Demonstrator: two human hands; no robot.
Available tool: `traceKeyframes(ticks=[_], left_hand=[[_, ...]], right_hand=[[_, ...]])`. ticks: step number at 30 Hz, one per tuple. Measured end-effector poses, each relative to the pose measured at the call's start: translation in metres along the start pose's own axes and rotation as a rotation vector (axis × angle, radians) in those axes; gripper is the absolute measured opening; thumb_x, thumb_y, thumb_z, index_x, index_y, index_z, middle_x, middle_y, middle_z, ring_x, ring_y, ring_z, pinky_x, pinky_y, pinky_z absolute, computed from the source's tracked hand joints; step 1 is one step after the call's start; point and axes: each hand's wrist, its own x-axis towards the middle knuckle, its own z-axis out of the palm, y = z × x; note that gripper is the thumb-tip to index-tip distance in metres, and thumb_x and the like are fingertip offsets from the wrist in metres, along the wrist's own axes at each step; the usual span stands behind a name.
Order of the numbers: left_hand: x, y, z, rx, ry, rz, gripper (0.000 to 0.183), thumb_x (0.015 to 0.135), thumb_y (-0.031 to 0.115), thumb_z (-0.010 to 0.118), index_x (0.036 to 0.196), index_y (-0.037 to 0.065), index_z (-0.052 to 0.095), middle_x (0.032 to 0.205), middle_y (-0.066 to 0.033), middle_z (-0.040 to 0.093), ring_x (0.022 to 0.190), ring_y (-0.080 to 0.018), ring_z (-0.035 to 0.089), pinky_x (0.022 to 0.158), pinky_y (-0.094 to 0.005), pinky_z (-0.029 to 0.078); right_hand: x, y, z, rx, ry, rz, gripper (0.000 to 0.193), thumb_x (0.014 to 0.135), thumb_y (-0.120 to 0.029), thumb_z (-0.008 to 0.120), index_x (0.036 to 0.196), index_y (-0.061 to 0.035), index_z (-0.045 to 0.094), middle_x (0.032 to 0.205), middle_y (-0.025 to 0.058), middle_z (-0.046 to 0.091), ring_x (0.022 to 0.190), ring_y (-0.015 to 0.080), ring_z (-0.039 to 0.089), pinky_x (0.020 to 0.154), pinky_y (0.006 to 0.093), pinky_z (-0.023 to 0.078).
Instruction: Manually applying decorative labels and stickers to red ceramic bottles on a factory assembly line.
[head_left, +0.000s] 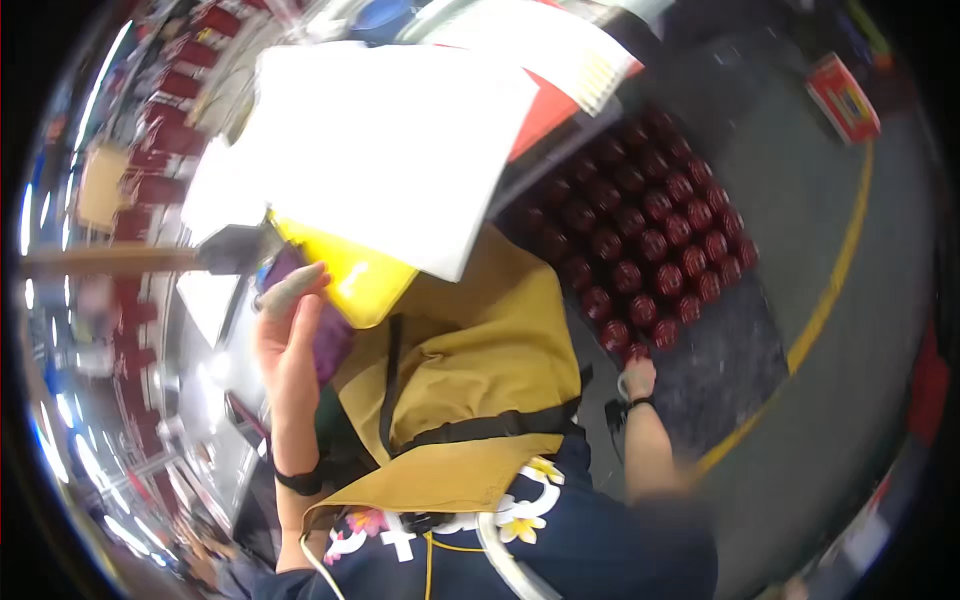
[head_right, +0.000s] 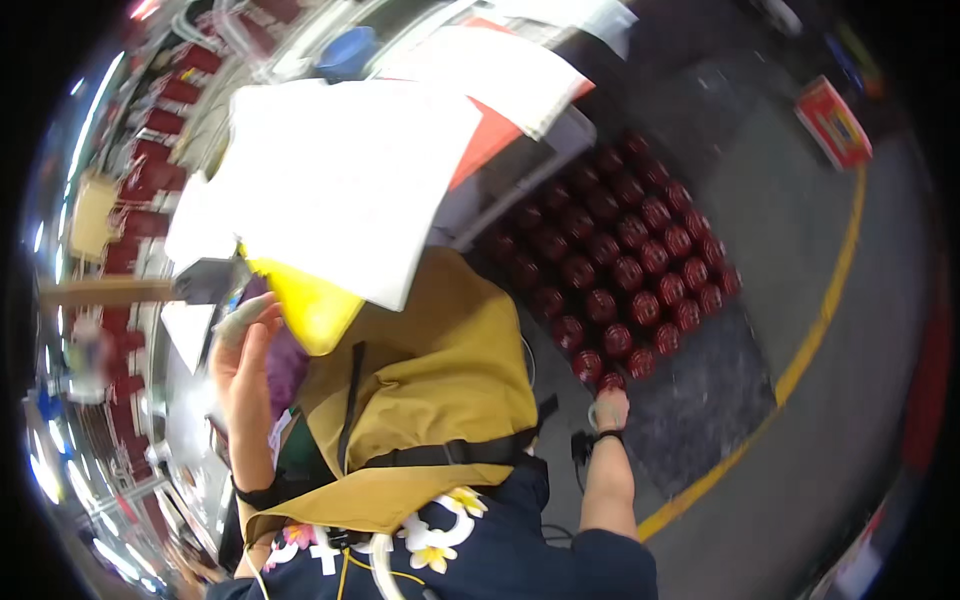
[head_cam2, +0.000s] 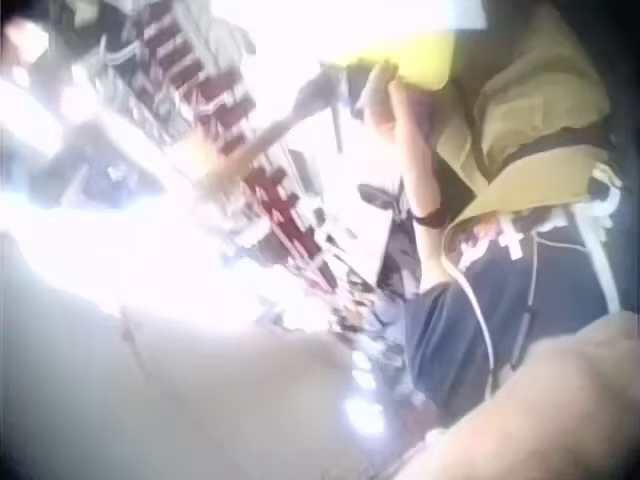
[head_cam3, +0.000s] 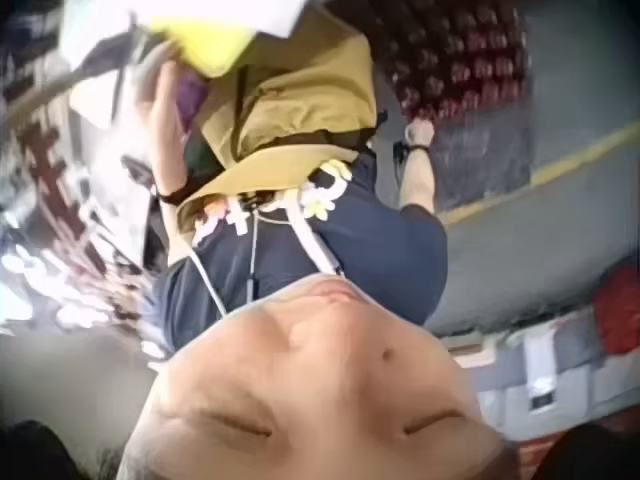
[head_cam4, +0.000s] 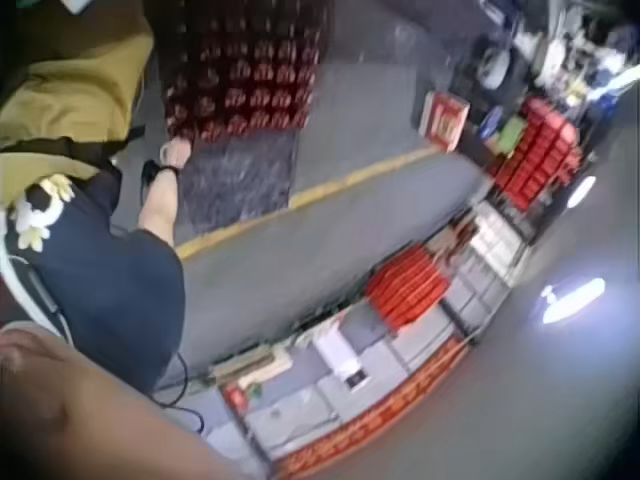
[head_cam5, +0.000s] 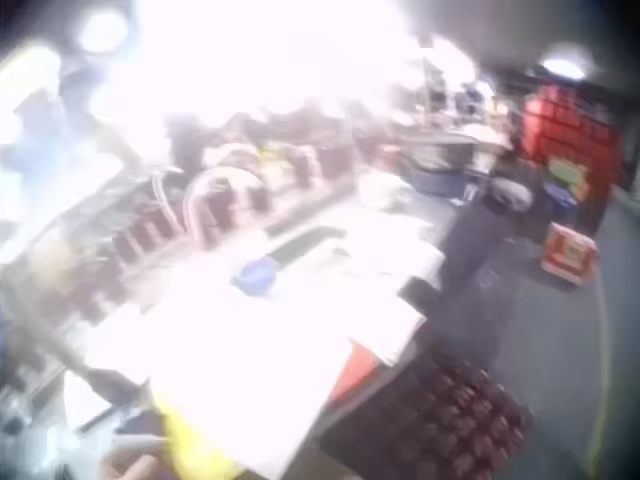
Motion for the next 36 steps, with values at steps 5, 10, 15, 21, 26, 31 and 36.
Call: traceKeyframes(ticks=[5, 10, 15, 21, 26, 31, 36], left_hand=[[0.013, -0.011, 0.023, -0.29, -0.03, -0.064, 0.027, 0.102, 0.003, 0.064, 0.129, 0.001, 0.068, 0.124, -0.0064, 0.071, 0.116, -0.0136, 0.065, 0.103, -0.0295, 0.049], [-0.015, -0.024, -0.097, -0.235, 0.331, -0.023, 0.027, 0.101, 0.004, 0.065, 0.128, -0.001, 0.068, 0.125, -0.008, 0.072, 0.114, -0.0141, 0.066, 0.101, -0.0297, 0.05], [-0.004, -0.028, -0.2, -0.176, 0.591, 0.048, 0.026, 0.102, 0.006, 0.064, 0.127, -0.003, 0.067, 0.122, -0.009, 0.072, 0.114, -0.0158, 0.066, 0.102, -0.0306, 0.05], [0.066, -0.044, -0.316, -0.02, 0.572, 0.107, 0.031, 0.101, 0.01, 0.067, 0.129, -0.003, 0.066, 0.122, -0.0089, 0.072, 0.114, -0.0165, 0.066, 0.101, -0.0318, 0.051], [0.189, -0.065, -0.352, 0.13, 0.481, 0.121, 0.055, 0.095, 0.024, 0.076, 0.138, -0.004, 0.058, 0.14, -0.0159, 0.062, 0.124, -0.0238, 0.063, 0.101, -0.0371, 0.054], [0.349, -0.072, -0.33, 0.398, 0.412, 0.148, 0.084, 0.082, 0.041, 0.085, 0.146, -0.003, 0.05, 0.138, -0.0223, 0.06, 0.126, -0.0304, 0.06, 0.105, -0.0403, 0.048], [0.467, -0.088, -0.29, 0.378, 0.513, 0.287, 0.102, 0.066, 0.047, 0.094, 0.143, -0.003, 0.049, 0.142, -0.0248, 0.053, 0.131, -0.0358, 0.054, 0.111, -0.0438, 0.044]], right_hand=[[-0.002, 0.086, -0.104, -0.326, 0.15, -0.231, 0.039, 0.089, -0.036, 0.061, 0.109, -0.0063, 0.078, 0.112, 0.0235, 0.074, 0.106, 0.0438, 0.07, 0.093, 0.0505, 0.055], [0.013, -0.092, -0.183, 0.188, 0.571, -0.717, 0.028, 0.094, -0.027, 0.067, 0.105, -0.0036, 0.078, 0.098, 0.0144, 0.077, 0.087, 0.0286, 0.071, 0.081, 0.0396, 0.056], [-0.101, -0.343, -0.331, 0.427, 0.532, -1.282, 0.024, 0.105, -0.013, 0.061, 0.122, 0.003, 0.069, 0.103, 0.0035, 0.068, 0.088, 0.0083, 0.056, 0.077, 0.0243, 0.046], [-0.333, -0.615, -0.317, 0.281, 0.127, -1.932, 0.037, 0.094, 0.009, 0.056, 0.129, -0.0012, 0.064, 0.097, 0.008, 0.058, 0.08, 0.019, 0.053, 0.07, 0.0311, 0.046], [-0.391, -0.816, -0.217, -0.219, 0.144, -2.255, 0.048, 0.095, 0.0, 0.053, 0.142, -0.0127, 0.054, 0.118, 0.0161, 0.06, 0.114, 0.037, 0.059, 0.092, 0.0465, 0.051], [-0.385, -0.964, -0.134, -0.354, 0.61, -1.975, 0.057, 0.095, -0.025, 0.072, 0.144, -0.0137, 0.047, 0.125, 0.0146, 0.06, 0.11, 0.0367, 0.066, 0.088, 0.0472, 0.057], [-0.357, -1.018, -0.1, -0.281, 0.602, -1.854, 0.062, 0.085, -0.032, 0.083, 0.131, -0.0062, 0.05, 0.12, 0.0155, 0.062, 0.108, 0.0358, 0.069, 0.087, 0.0472, 0.058]])
